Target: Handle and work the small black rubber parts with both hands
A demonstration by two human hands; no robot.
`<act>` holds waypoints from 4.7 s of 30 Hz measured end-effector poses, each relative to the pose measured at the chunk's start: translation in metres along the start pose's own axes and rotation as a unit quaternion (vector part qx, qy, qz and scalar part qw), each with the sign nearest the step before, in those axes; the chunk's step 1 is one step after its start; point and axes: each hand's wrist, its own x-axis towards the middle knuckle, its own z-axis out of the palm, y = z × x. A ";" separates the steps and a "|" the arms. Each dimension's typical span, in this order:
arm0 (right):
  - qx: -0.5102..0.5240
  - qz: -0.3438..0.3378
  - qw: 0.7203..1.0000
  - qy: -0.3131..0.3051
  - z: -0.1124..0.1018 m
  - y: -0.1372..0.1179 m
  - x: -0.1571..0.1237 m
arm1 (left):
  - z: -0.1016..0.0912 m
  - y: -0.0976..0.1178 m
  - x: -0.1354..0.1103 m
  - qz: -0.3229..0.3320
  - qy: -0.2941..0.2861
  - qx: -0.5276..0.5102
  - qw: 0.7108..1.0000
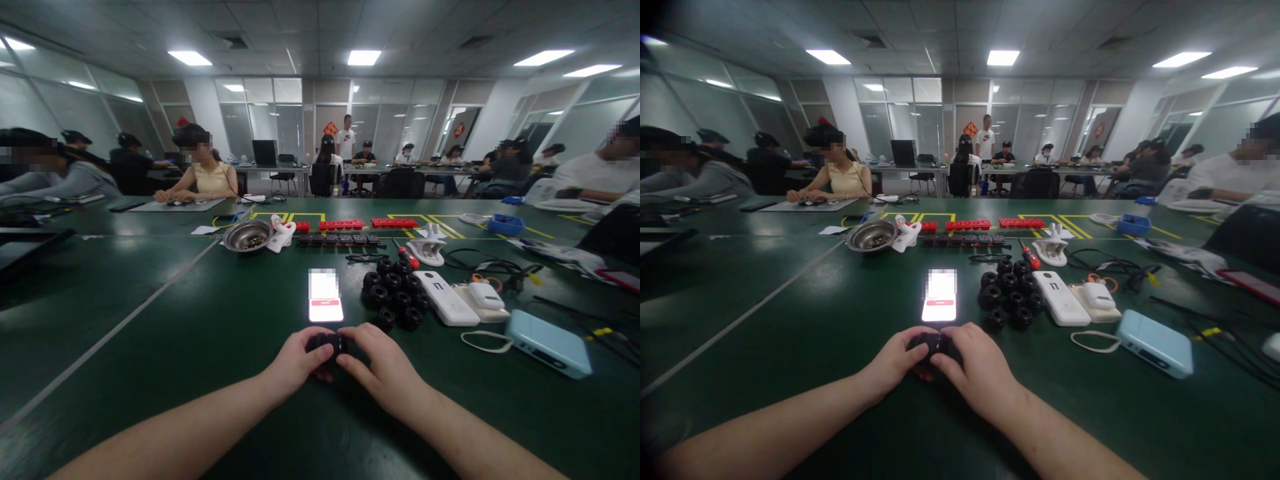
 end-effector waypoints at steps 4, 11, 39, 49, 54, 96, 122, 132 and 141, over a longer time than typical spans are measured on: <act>0.018 -0.074 0.997 0.006 -0.002 -0.001 0.000 | -0.001 -0.003 0.003 0.008 0.001 -0.017 1.000; -0.003 0.011 1.000 0.005 -0.001 -0.003 0.000 | 0.002 0.004 -0.003 0.004 0.032 -0.011 0.999; -0.003 -0.031 1.000 0.002 -0.002 0.001 0.000 | 0.002 0.000 0.000 0.001 0.032 -0.022 0.999; -0.023 0.012 1.000 -0.005 -0.002 -0.001 0.003 | 0.001 0.000 0.000 0.002 0.024 -0.004 1.000; -0.002 -0.047 0.999 0.013 -0.003 -0.001 0.002 | 0.001 -0.003 0.002 0.007 0.030 -0.017 0.999; 0.016 -0.083 0.996 0.018 -0.004 -0.001 0.000 | -0.001 -0.002 0.000 0.041 0.023 -0.011 0.999; -0.013 0.011 0.999 -0.031 -0.003 -0.001 0.001 | -0.001 -0.002 -0.001 0.042 0.011 -0.013 0.999; -0.011 0.015 1.000 -0.005 -0.005 -0.004 0.000 | 0.000 0.002 -0.005 0.054 0.034 0.002 0.998; 0.013 -0.064 0.998 0.008 -0.005 -0.002 -0.001 | -0.001 -0.003 0.000 0.040 0.029 -0.006 0.999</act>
